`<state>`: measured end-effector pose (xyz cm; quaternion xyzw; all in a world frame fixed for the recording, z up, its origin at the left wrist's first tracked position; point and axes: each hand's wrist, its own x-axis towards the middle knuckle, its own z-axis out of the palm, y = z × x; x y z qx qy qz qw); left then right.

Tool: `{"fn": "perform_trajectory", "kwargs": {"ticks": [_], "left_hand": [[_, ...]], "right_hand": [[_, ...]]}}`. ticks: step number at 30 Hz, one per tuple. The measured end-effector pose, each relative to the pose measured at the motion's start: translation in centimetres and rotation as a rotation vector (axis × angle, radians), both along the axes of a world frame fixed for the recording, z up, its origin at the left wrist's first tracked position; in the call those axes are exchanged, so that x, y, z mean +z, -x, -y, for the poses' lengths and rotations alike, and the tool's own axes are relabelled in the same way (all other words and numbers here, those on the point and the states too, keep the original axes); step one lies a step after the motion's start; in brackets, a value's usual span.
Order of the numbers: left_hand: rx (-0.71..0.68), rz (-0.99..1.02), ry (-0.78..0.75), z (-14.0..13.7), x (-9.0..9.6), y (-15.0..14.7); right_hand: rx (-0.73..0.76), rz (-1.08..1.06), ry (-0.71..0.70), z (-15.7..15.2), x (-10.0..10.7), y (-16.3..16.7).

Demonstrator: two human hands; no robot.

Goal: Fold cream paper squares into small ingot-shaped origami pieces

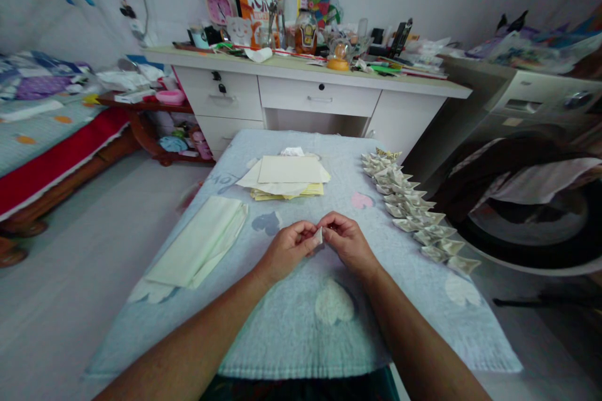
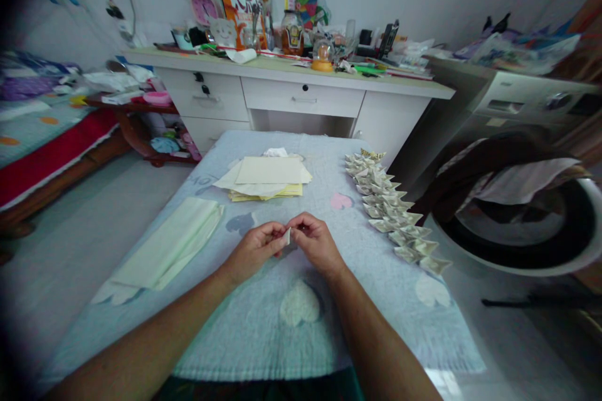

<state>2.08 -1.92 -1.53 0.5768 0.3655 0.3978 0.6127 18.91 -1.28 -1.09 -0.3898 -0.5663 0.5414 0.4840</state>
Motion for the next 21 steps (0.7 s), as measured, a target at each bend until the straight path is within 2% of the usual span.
{"fn": "perform_trajectory", "kwargs": {"ticks": [5,13,18,21], "left_hand": [[0.031,-0.097,-0.032,-0.2,-0.4,0.1],[0.062,-0.330,-0.221,-0.1,-0.2,0.4],[0.090,-0.355,-0.261,0.0,0.3,0.4],[0.125,-0.358,-0.280,0.0,0.7,0.3]], "right_hand": [[0.003,0.029,-0.011,0.2,0.3,0.1],[0.015,0.037,-0.017,0.3,0.3,0.1],[0.020,0.036,-0.027,0.4,0.5,0.1],[0.057,-0.008,0.024,0.5,0.6,0.2]]}}
